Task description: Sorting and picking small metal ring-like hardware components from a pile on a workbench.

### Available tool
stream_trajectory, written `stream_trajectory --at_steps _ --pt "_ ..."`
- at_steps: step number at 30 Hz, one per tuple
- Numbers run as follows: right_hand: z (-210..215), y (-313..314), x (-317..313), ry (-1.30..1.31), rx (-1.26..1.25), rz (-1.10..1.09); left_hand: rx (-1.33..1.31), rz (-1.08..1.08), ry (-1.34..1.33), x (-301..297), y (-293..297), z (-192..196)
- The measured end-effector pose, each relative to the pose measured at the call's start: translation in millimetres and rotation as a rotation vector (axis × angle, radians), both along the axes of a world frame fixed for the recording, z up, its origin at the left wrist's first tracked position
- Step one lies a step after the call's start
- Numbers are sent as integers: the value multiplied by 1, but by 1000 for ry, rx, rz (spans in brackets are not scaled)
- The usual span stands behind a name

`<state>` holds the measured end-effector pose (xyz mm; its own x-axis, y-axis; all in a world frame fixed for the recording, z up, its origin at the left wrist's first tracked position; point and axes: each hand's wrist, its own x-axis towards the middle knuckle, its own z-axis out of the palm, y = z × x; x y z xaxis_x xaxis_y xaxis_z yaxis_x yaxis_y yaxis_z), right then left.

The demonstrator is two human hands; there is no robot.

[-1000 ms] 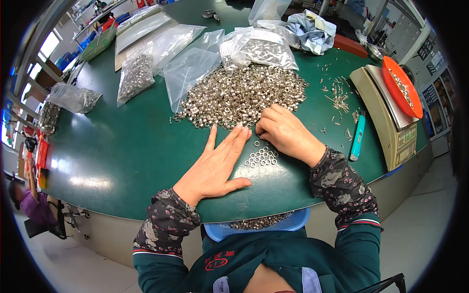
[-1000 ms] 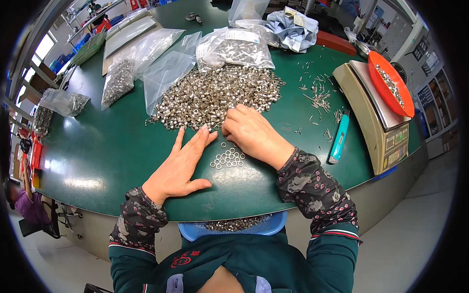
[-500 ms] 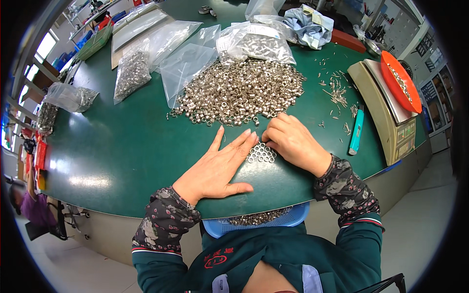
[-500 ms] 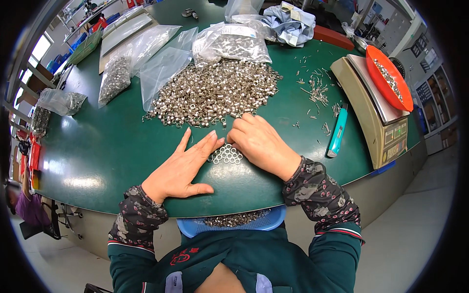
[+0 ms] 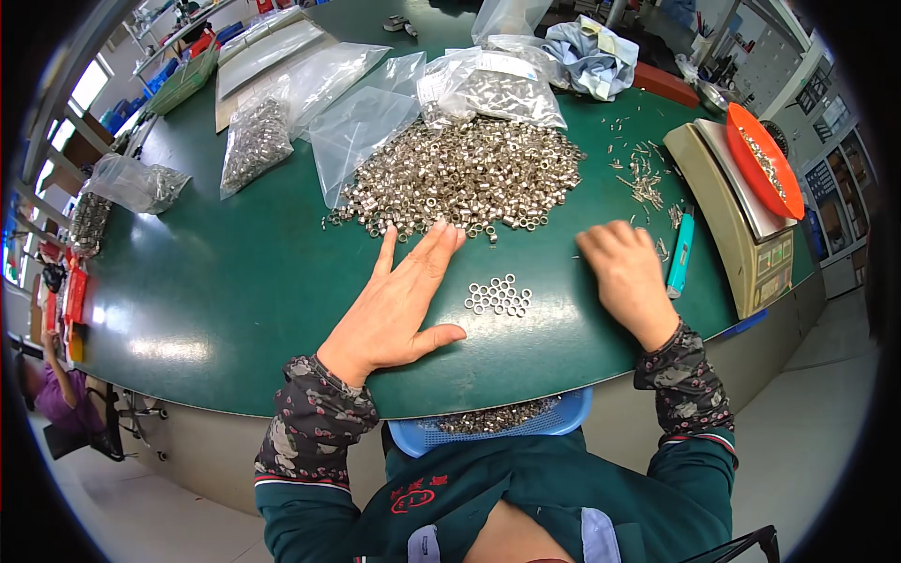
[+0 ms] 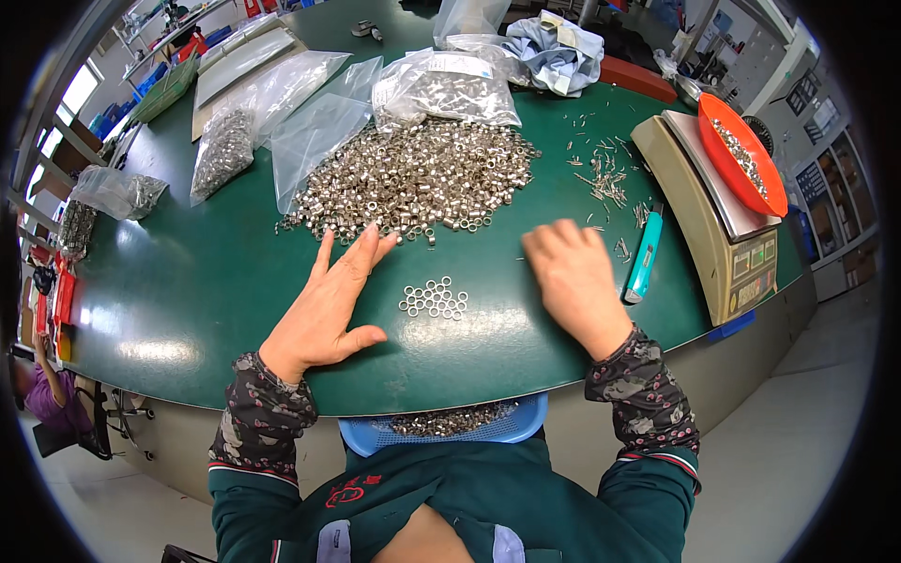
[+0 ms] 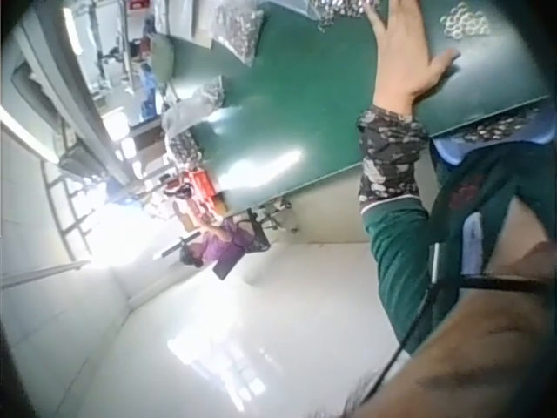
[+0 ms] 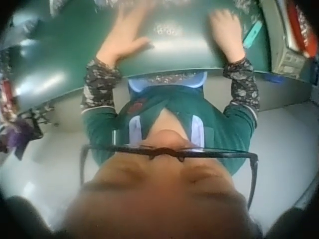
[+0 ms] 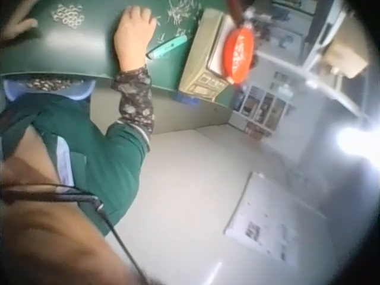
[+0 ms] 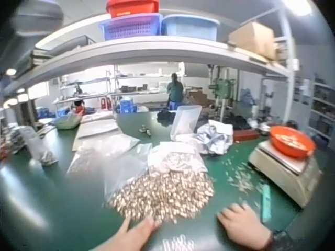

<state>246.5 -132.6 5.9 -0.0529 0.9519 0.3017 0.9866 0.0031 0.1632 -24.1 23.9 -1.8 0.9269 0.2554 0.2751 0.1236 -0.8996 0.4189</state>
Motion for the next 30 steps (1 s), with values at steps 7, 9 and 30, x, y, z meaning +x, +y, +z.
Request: stream_trajectory --at_steps 7,9,30 --pt "9 16 -36 544 -123 397 39 209 -221 -2 8 1" --pt "0 23 -46 579 -307 549 28 228 -258 -2 10 -2" --pt "19 -12 -85 573 -197 803 38 244 -203 -3 11 -3"
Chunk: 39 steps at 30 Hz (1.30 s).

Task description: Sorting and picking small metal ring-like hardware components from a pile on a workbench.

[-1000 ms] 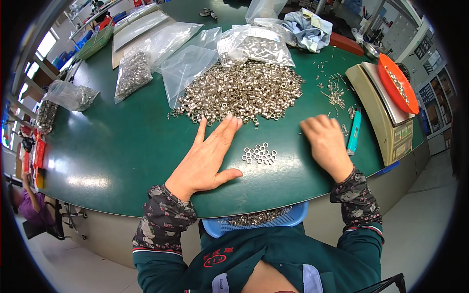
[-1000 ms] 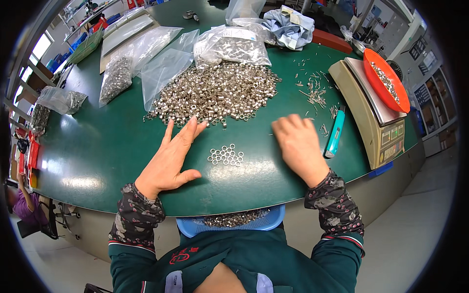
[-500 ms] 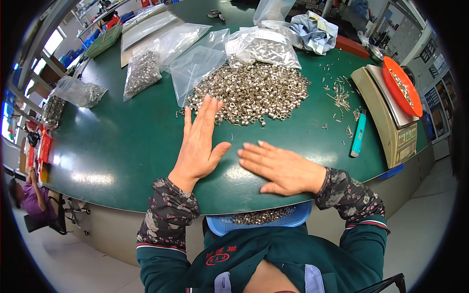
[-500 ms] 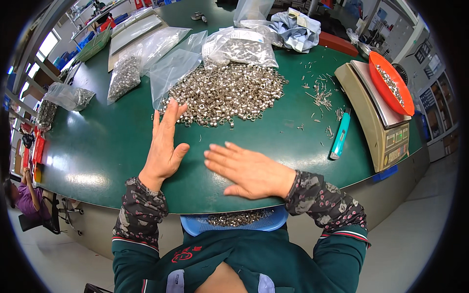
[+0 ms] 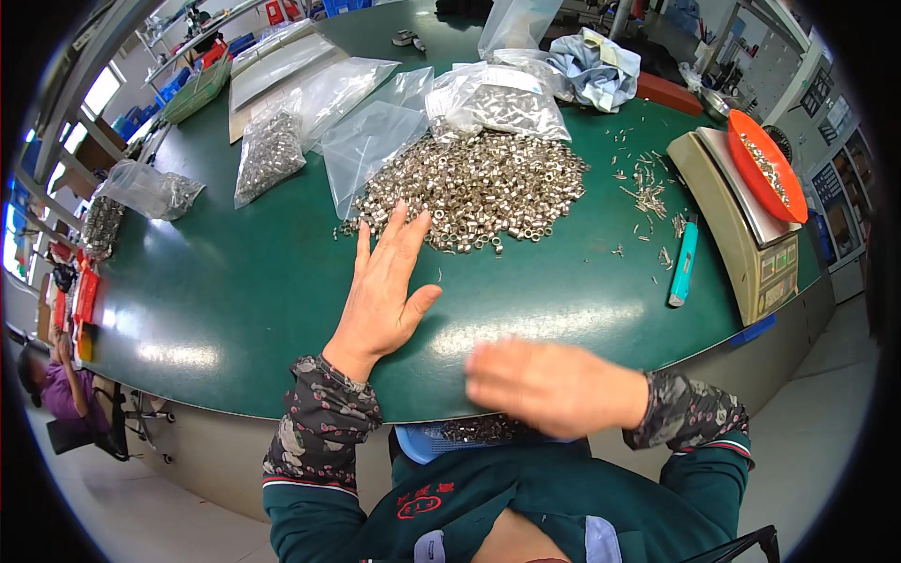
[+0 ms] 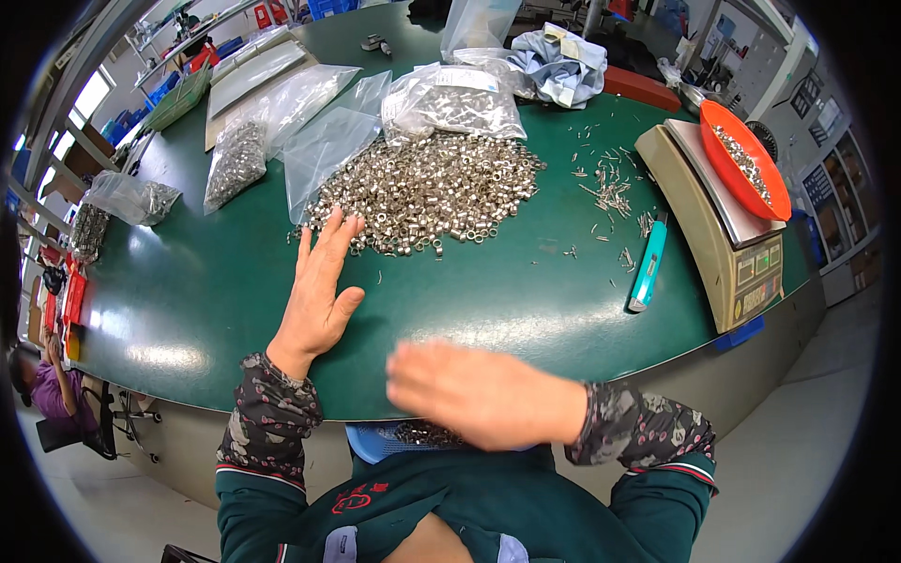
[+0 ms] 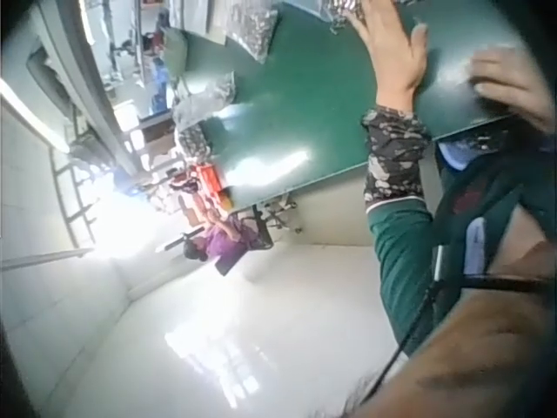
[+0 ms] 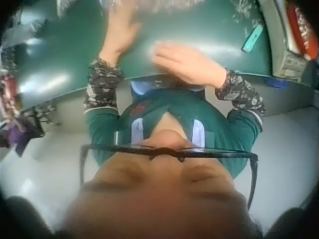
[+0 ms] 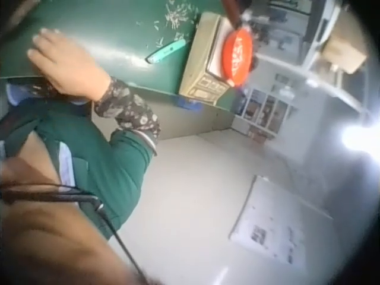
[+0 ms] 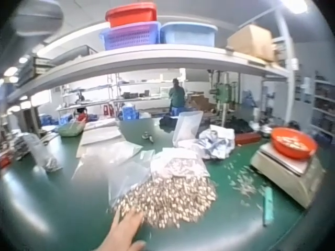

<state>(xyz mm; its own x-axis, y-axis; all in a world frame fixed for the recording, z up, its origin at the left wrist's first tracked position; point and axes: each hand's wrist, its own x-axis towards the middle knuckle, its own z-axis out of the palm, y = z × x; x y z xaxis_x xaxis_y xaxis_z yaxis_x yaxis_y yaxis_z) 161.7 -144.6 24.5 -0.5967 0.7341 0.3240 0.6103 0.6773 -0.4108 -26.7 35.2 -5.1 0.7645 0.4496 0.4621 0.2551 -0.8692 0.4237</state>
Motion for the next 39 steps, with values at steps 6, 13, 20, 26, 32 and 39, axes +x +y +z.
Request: stream_trajectory --at_steps 6,13,20,26,32,39 --pt "-19 67 52 -167 68 -574 -31 -33 44 3 -3 -3" --pt "-39 80 49 -250 55 -571 -38 -51 73 3 -5 0" --pt "-34 42 48 -246 -23 -505 -37 -176 227 14 -19 1" --pt "-23 10 42 -249 -112 -439 13 -277 306 29 -29 3" --pt "-17 3 51 -162 -111 -435 15 -344 337 38 -38 4" --pt "-22 -14 54 -228 -164 -513 47 -465 404 41 -46 1"
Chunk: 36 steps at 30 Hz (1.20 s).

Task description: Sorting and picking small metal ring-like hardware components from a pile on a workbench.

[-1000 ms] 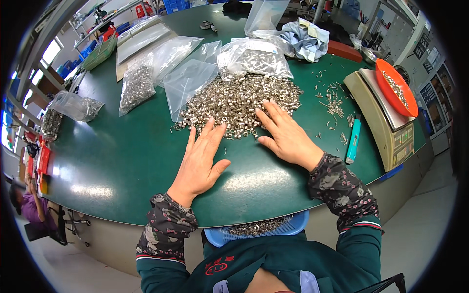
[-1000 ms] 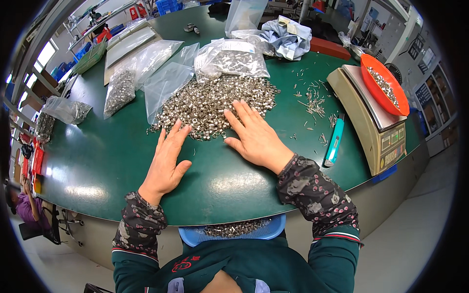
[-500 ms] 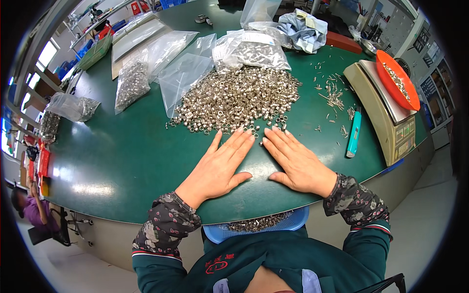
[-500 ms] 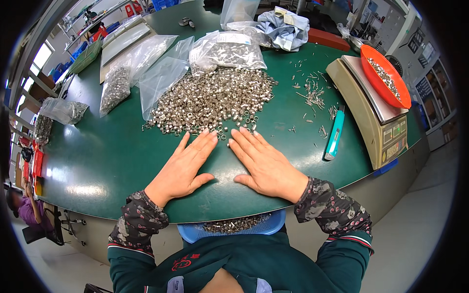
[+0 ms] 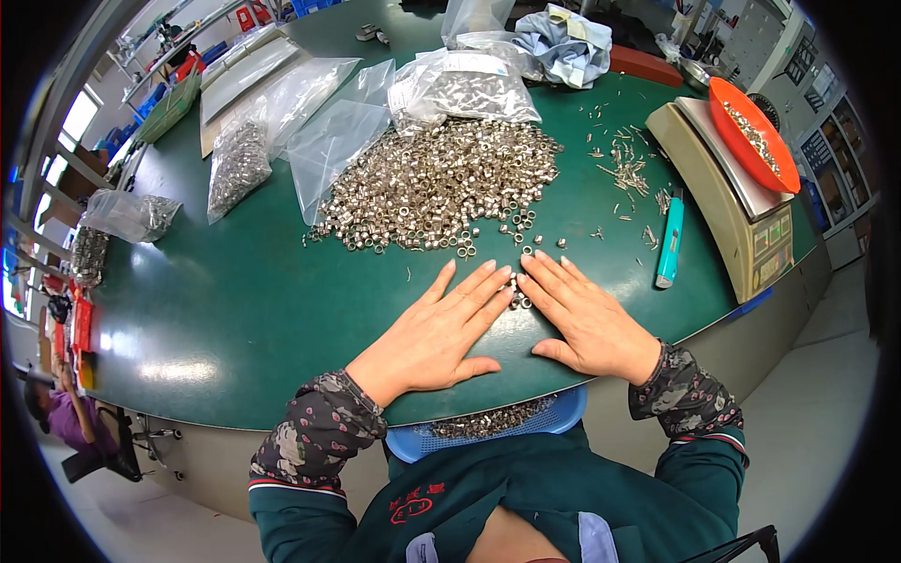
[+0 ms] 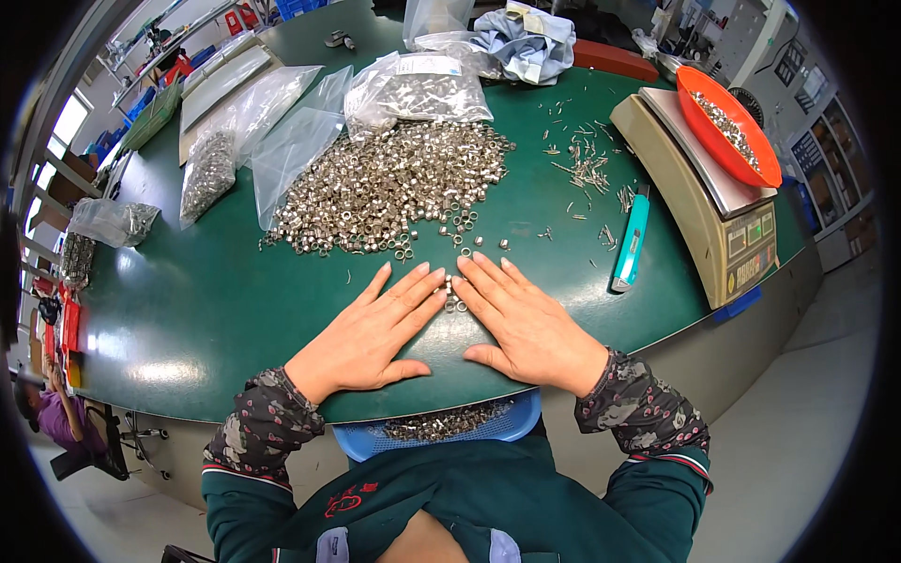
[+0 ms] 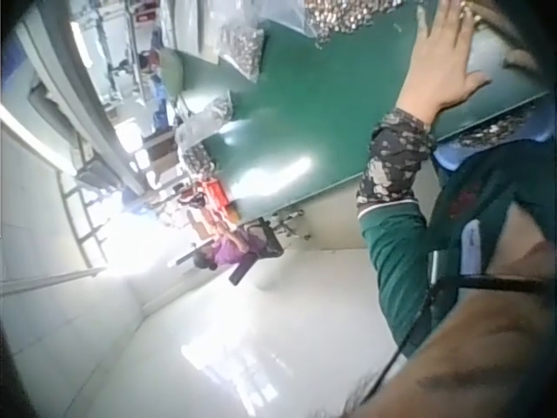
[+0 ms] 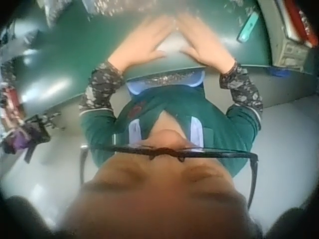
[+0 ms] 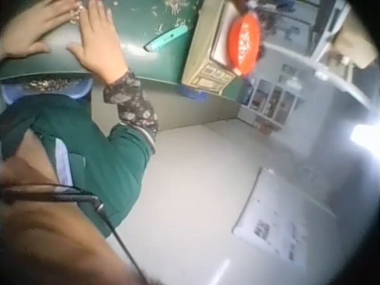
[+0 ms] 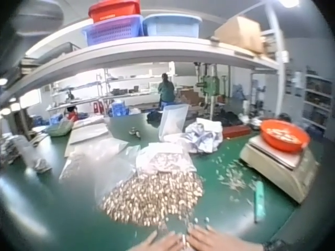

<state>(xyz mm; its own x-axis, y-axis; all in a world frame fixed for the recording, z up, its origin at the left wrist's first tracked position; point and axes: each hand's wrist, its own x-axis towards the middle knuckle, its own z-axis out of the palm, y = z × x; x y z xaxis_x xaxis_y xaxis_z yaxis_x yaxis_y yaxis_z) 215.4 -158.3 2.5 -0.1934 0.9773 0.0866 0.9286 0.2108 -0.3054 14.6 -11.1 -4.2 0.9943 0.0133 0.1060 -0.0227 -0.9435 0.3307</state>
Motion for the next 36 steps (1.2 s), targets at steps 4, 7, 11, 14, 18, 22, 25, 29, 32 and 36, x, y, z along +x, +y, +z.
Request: stream_trajectory --at_steps 4,7,11,14,18,22,25,29,32,36 --pt "3 -3 1 58 34 -8 -69 1 -66 -3 4 2" --pt "2 -3 -2 6 9 14 -89 14 -67 6 0 4" --pt "0 -8 3 30 7 -33 -30 14 -30 8 0 0" --pt "0 -11 1 52 9 -26 -86 32 -22 11 2 4" --pt "2 -11 -1 40 20 37 -20 21 -83 20 -1 -3" --pt "1 -17 4 64 4 69 -16 38 -73 16 2 -6" --pt "-1 -19 7 122 17 36 -51 49 -66 7 1 -3" --pt "-1 -10 -2 54 20 -17 -50 8 -101 15 -2 -1" --pt "-3 -8 -3 21 26 -13 -16 7 -102 15 -2 -6" --pt "0 -9 6 51 48 -71 -41 10 -53 10 -2 0"
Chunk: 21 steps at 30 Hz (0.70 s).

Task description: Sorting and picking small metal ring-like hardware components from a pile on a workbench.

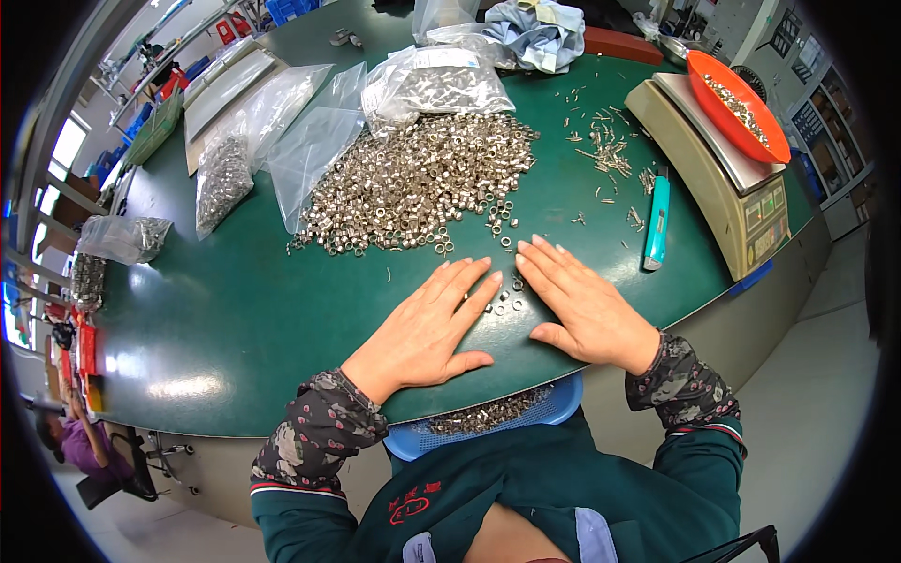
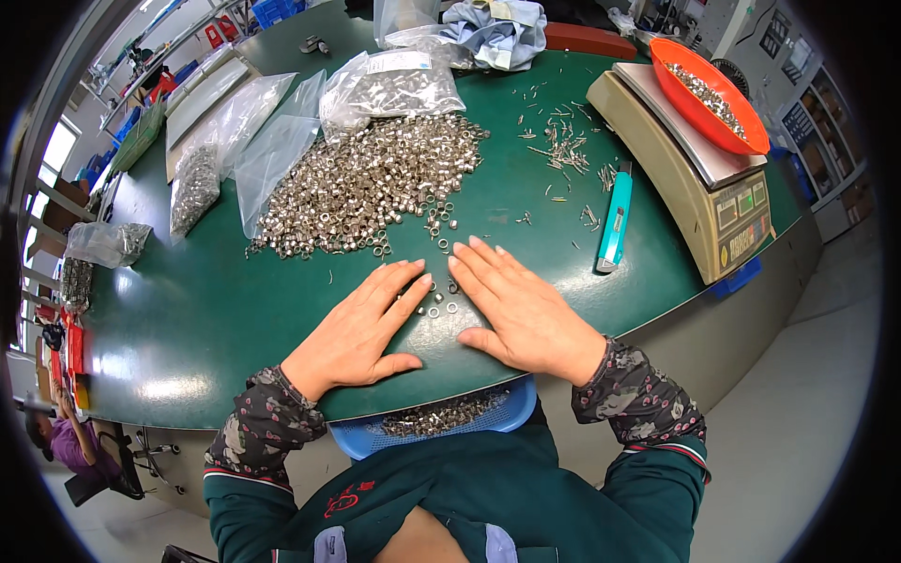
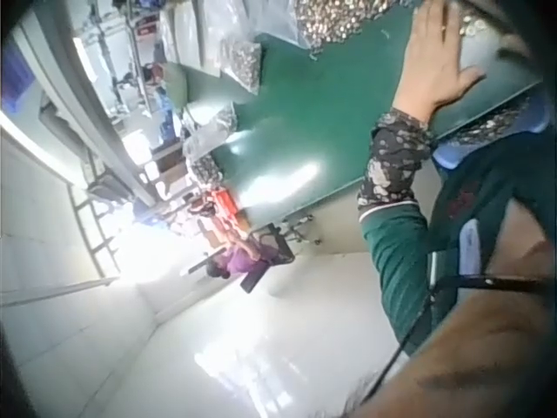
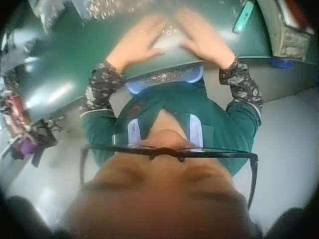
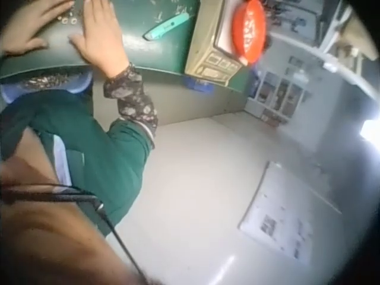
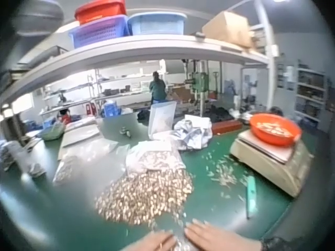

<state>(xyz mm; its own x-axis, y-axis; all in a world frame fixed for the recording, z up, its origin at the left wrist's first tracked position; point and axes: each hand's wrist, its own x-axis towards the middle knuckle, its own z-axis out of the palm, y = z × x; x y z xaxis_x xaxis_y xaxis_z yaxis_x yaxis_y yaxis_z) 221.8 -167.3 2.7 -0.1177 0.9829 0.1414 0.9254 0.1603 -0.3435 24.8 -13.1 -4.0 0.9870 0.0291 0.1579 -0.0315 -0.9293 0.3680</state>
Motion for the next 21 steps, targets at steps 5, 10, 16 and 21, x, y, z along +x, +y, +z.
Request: stream_trajectory --at_steps 5,10,16,21 --pt "0 -4 -1 -100 -14 11 64 -60 0 6 -2 -2" --pt "1 -12 -2 -33 -2 -43 -34 -11 15 0 -1 -1" --pt "0 -8 -6 -82 -3 -11 55 -41 -7 7 -5 -1" --pt "3 -4 -2 10 106 -38 57 -69 -5 6 -5 3"
